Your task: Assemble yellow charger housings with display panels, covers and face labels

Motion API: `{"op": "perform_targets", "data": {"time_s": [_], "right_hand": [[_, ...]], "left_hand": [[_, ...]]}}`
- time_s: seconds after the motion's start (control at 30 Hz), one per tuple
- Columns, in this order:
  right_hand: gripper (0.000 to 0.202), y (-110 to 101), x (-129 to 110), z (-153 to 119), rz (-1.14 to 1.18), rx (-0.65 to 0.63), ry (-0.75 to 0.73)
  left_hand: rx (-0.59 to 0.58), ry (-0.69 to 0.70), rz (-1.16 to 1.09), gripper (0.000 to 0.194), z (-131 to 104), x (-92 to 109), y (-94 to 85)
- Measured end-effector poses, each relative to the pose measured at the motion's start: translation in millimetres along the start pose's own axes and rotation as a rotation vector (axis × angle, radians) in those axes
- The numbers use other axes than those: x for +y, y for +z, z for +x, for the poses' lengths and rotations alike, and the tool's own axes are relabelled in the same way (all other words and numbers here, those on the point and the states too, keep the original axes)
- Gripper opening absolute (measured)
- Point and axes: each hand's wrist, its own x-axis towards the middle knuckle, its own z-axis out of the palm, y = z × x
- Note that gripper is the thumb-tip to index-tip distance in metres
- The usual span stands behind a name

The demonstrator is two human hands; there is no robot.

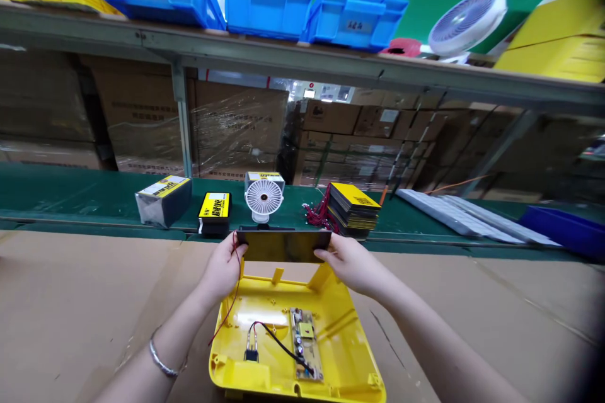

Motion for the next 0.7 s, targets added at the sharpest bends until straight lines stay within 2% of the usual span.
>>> {"op": "perform_targets", "data": {"time_s": [0.13,0.33,0.4,0.47,0.53,0.6,0.63,0.7], "right_hand": [[0.019,-4.1,12.9,-2.9,-0.155,-0.055,0.051],[0.02,2.8,31.0,-4.6,-0.158,-0.061,0.072],[0.017,3.5,30.1,-7.4,-0.139,-0.073,0.071],[0.027,2.8,22.0,-11.1,-0.117,-0.013,0.046],[0.049,2.8,7.3,-14.2,-0.154,0.158,-0.077],[0.063,6.5,-9.8,-15.4,-0.302,0.297,-0.286],[0.065,10.7,-17.2,-15.1,-0.408,0.313,-0.382],[0.067,23.6,-27.0,-12.9,-0.614,0.248,-0.472]], "left_hand": [[-0.035,0.009,0.031,0.02,-5.1,0.7,1.2],[-0.061,-0.001,0.109,0.018,-6.2,-1.7,2.3],[-0.072,-0.004,0.127,0.016,-6.0,-1.0,2.9],[-0.082,-0.006,0.134,0.014,-6.0,0.0,4.4],[-0.09,-0.008,0.129,0.015,-6.0,0.9,7.0],[-0.1,-0.005,0.117,0.018,-5.7,1.8,10.5],[-0.108,-0.003,0.11,0.02,-5.5,2.2,12.3],[-0.126,0.003,0.097,0.023,-5.2,3.0,15.2]]}}
